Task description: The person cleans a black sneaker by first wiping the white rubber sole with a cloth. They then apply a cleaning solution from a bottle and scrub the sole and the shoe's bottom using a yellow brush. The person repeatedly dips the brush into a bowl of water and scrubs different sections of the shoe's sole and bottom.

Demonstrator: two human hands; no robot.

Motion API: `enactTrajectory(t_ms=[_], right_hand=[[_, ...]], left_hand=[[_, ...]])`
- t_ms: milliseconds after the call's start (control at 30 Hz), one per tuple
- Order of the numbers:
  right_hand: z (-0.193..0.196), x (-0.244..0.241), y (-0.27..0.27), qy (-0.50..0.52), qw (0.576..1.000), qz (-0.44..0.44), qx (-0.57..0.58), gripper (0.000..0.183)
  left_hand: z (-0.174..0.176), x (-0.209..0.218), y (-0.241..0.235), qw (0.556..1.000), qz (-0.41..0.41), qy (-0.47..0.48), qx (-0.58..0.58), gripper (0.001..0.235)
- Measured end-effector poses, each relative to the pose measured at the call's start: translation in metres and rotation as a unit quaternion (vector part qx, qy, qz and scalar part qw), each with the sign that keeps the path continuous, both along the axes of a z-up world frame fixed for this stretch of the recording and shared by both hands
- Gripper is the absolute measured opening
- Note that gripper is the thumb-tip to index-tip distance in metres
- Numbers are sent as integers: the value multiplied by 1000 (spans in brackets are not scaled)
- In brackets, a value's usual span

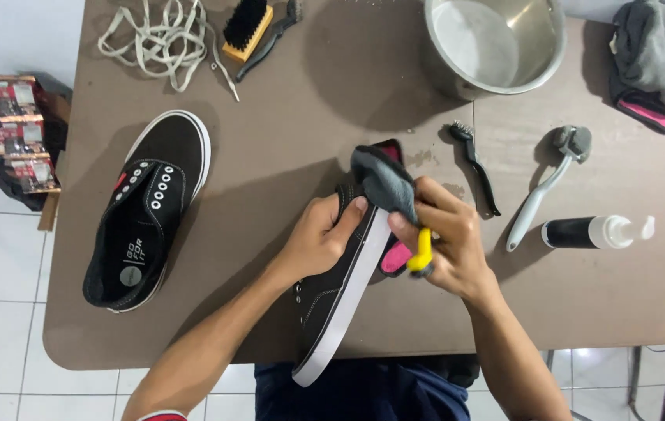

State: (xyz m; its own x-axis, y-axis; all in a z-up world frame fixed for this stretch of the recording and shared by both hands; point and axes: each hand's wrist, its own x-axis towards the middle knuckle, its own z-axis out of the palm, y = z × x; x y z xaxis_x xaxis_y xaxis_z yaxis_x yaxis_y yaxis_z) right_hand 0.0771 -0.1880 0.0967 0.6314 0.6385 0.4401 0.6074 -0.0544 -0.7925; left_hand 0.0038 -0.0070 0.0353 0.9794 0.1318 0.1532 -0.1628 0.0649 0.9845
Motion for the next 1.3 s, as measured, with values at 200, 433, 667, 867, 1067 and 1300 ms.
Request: enactTrajectory(t_ms=[200,433,667,867,1067,1300], right_hand=[[-31,-16,-24,-108,993,21,-36,36],[-56,-59,-24,-172,978,110,-36,32],[-132,-63,-141,92,993,58,-49,32],[-55,-3,-127,279,919,-158,229,12],[-17,-8,-86,330,879,-207,273,15],[21,-14,-31,140,986,-80,39,17]], left_hand=[[-15,0,-8,1000,10,24,7,51],[-40,8,-5,985,59,160,23,46],[-17,1,-7,986,23,148,76,44],[-1,-2,7,993,-38,78,-78,53],[16,-11,3,992,-85,24,-91,54],[9,-12,0,996,-81,1,-45,54]])
